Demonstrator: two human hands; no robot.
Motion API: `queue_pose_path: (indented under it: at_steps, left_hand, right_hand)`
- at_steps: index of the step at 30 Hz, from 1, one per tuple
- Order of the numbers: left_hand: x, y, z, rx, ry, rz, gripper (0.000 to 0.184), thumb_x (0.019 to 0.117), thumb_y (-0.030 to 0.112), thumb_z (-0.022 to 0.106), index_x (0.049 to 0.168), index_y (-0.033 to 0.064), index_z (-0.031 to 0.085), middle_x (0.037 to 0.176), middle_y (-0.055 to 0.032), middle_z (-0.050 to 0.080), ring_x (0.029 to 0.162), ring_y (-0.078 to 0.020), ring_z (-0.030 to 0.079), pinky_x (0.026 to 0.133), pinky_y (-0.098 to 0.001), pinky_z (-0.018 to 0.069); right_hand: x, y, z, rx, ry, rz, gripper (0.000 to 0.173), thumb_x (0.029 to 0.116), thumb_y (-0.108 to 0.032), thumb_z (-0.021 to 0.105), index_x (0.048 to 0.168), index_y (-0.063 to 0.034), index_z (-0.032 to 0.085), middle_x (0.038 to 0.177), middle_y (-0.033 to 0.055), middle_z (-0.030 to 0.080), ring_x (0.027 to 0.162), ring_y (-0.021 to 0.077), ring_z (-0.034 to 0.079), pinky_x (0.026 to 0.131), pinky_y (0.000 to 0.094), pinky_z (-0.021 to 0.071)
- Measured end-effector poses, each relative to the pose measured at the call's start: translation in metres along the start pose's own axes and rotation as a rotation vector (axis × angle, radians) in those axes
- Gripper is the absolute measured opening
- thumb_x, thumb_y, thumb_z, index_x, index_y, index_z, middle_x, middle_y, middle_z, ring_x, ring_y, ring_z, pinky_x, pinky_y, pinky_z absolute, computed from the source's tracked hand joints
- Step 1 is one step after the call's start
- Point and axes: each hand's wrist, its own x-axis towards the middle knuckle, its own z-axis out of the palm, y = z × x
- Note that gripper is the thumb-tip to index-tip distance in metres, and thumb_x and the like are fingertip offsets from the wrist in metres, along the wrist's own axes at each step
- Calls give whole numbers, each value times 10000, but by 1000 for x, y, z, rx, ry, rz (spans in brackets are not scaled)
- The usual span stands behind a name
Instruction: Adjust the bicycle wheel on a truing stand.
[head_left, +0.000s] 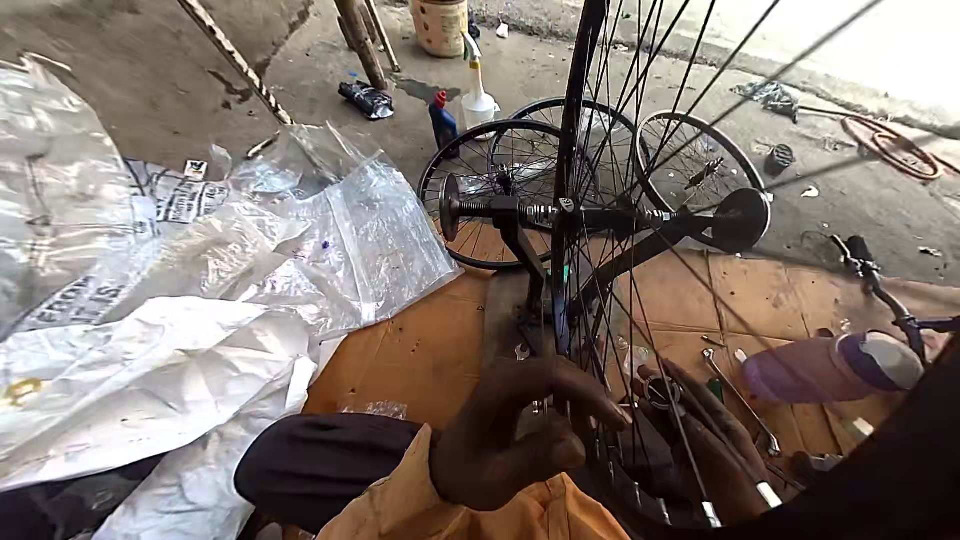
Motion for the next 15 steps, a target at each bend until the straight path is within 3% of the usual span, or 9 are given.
queue_pose_path:
  at_steps: [5,8,11,15]
  left_hand:
    - [-24,-32,-1,395,248,48,266,1055,349,573,1136,125,692,1001,12,696,915,-75,664,817,-258,583]
    - [-65,-67,-9,663,335,-271,261,1061,331,536,1118,144,708,973,31,677,867,-77,644,772,-283,573]
    - [-98,-84,-15,609,246,-655,378,1058,434,507,1144,125,707,975,12,693,856,-94,658,781,-322,579]
    - [-111,-84,-11,552,208,-683,360,1050,421,537,1132,112,704,969,17,704,860,-71,666,792,-293,578]
  right_hand:
    - [0,-6,2,-61,42,-96,394,985,-76,605,1369,11,588,1205,204,684,1057,291,703,918,420,607]
    - [-2,-8,-1,-110,82,-108,397,983,-69,607,1366,32,578,1162,189,699,999,270,716,885,394,617]
    - [-2,-7,-3,-118,107,-80,410,978,-81,604,1370,32,575,1153,196,696,994,270,711,875,388,615]
    - [0,0,-3,-108,127,-64,399,965,-98,632,1345,17,599,1153,198,695,997,275,712,873,387,615]
